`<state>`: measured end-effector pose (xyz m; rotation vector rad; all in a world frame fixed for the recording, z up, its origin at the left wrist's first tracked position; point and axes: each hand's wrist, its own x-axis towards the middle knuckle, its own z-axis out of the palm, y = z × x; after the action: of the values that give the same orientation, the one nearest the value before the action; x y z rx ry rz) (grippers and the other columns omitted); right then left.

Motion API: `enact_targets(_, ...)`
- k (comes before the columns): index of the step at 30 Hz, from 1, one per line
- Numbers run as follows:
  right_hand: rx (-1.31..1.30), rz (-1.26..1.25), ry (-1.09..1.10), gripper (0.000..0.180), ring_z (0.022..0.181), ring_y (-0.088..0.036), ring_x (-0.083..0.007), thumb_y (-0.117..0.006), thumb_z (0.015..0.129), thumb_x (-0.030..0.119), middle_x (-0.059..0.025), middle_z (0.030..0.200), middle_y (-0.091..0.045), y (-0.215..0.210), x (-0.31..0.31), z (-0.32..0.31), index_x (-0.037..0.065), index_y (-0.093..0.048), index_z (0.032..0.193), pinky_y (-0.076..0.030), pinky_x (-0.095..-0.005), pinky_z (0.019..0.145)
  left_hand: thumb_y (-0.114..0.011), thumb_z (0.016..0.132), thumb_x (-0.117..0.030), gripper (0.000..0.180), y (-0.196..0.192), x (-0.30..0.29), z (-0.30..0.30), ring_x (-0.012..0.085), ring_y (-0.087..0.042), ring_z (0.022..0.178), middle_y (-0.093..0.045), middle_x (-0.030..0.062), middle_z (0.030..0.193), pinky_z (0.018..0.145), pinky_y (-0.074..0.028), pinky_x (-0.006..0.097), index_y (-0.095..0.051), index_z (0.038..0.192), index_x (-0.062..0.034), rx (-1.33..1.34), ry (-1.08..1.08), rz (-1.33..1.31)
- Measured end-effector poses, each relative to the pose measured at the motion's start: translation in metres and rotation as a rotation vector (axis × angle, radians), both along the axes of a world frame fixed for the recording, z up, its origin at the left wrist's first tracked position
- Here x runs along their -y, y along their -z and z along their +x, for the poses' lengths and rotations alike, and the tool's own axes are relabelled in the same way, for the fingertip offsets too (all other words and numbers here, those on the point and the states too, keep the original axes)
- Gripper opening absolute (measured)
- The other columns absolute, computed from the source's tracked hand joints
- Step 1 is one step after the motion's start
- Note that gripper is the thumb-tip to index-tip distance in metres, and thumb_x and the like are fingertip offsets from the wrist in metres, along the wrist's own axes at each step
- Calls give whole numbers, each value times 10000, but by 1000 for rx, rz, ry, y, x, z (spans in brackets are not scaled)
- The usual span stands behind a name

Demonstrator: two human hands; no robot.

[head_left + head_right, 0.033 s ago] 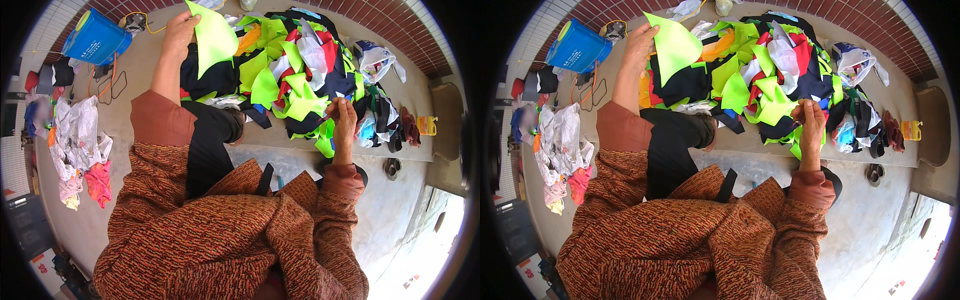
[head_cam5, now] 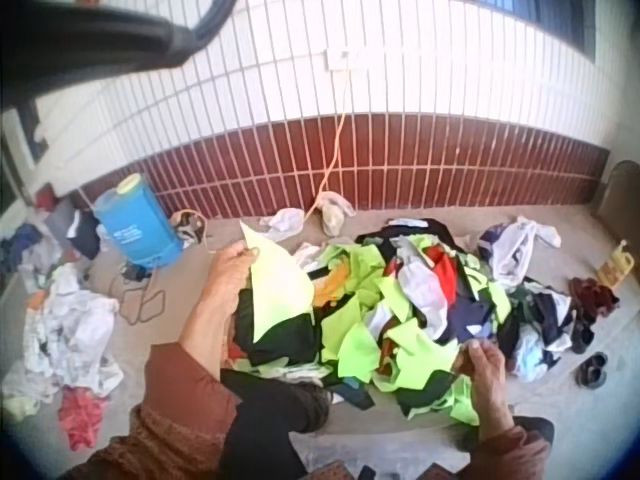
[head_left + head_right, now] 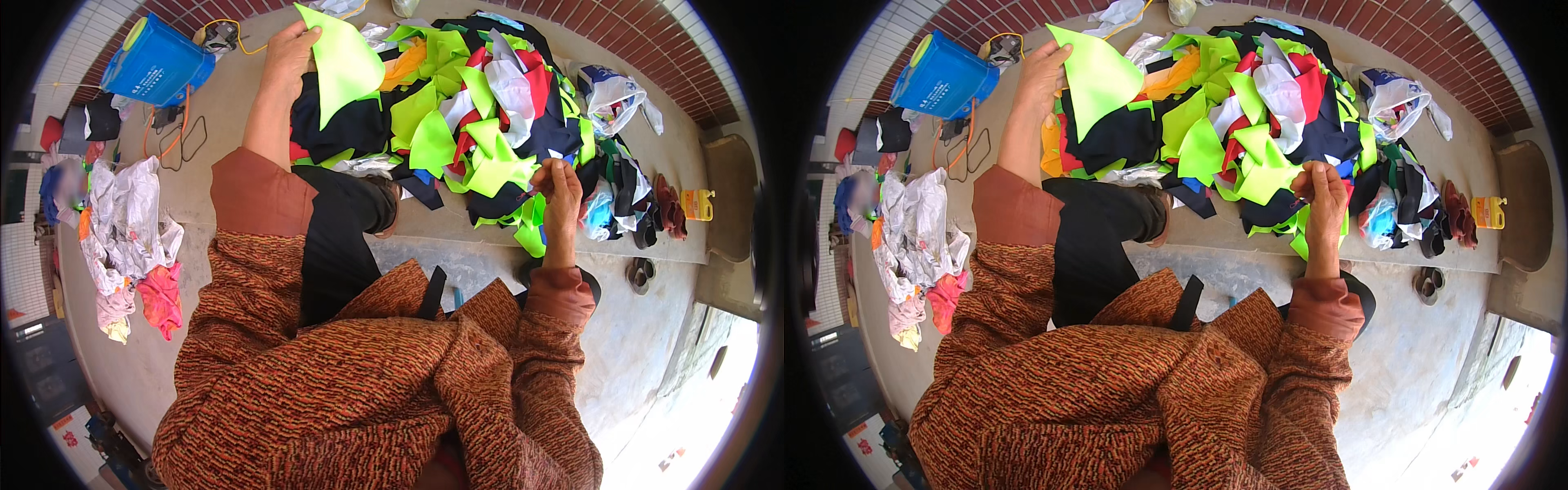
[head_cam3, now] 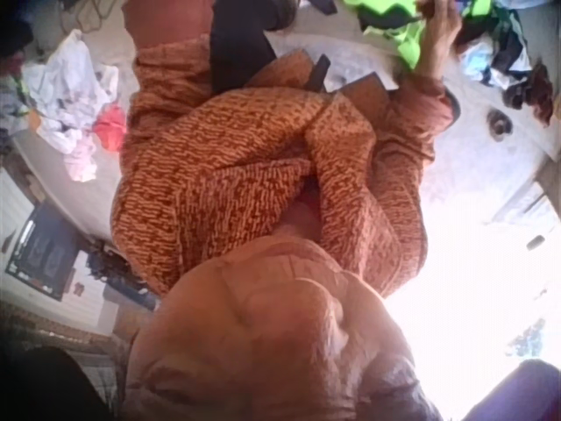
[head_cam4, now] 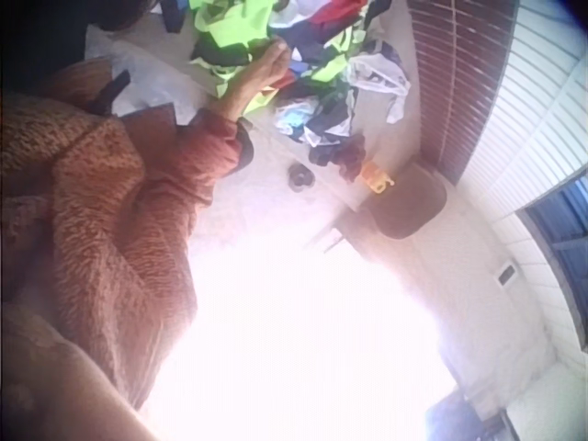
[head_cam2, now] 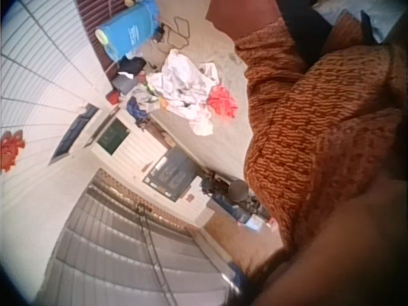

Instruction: The person sits on the floor and sorts through a large pile of colorful fabric pieces. They pick up individual pieces, unfold them, and place them back into the pile or to the side.

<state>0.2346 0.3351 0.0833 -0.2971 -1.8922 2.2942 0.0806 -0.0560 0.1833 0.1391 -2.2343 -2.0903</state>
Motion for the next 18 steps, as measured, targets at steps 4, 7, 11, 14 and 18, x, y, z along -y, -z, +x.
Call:
enact_targets(4,42,-15,-5,245,594,-541,-82,-489,933,269,-12,686,-590,11,-1,-5,47,-591,919,-416,-198,557,-514,874,-107,190,33,34,-17,176,-633,759,-623,89,905,645,-537,323,-583,1014,0,111,-84,2)
enact_targets(7,92,-9,15,250,597,-561,-91,-501,924,288,-8,690,-603,34,-9,-10,57,-597,913,-428,-202,560,-525,854,-109,182,74,76,-31,196,-622,780,-621,88,908,660,-523,365,-579,1010,-32,246,-215,-80)
enact_targets(11,242,-9,120,229,613,-583,-101,-515,911,272,-24,713,-619,77,-27,-14,57,-594,927,-436,-202,522,-605,790,-88,244,98,94,-44,187,-590,825,-617,107,932,695,-475,317,-601,1014,9,188,-573,-246)
enact_targets(14,350,-8,216,226,620,-588,-115,-530,898,246,-46,772,-624,106,-33,-15,40,-577,980,-455,-215,524,-641,787,-137,279,84,86,-45,172,-561,865,-600,52,905,769,-423,322,-590,1041,-34,100,-465,-305)
enact_targets(18,425,126,145,339,743,-614,-145,-559,863,165,-95,1049,-575,127,-27,-22,40,-503,1174,-483,-235,558,-652,796,-224,300,55,52,-39,165,-563,921,-610,35,951,828,-393,351,-617,1051,-70,-61,-296,-182)
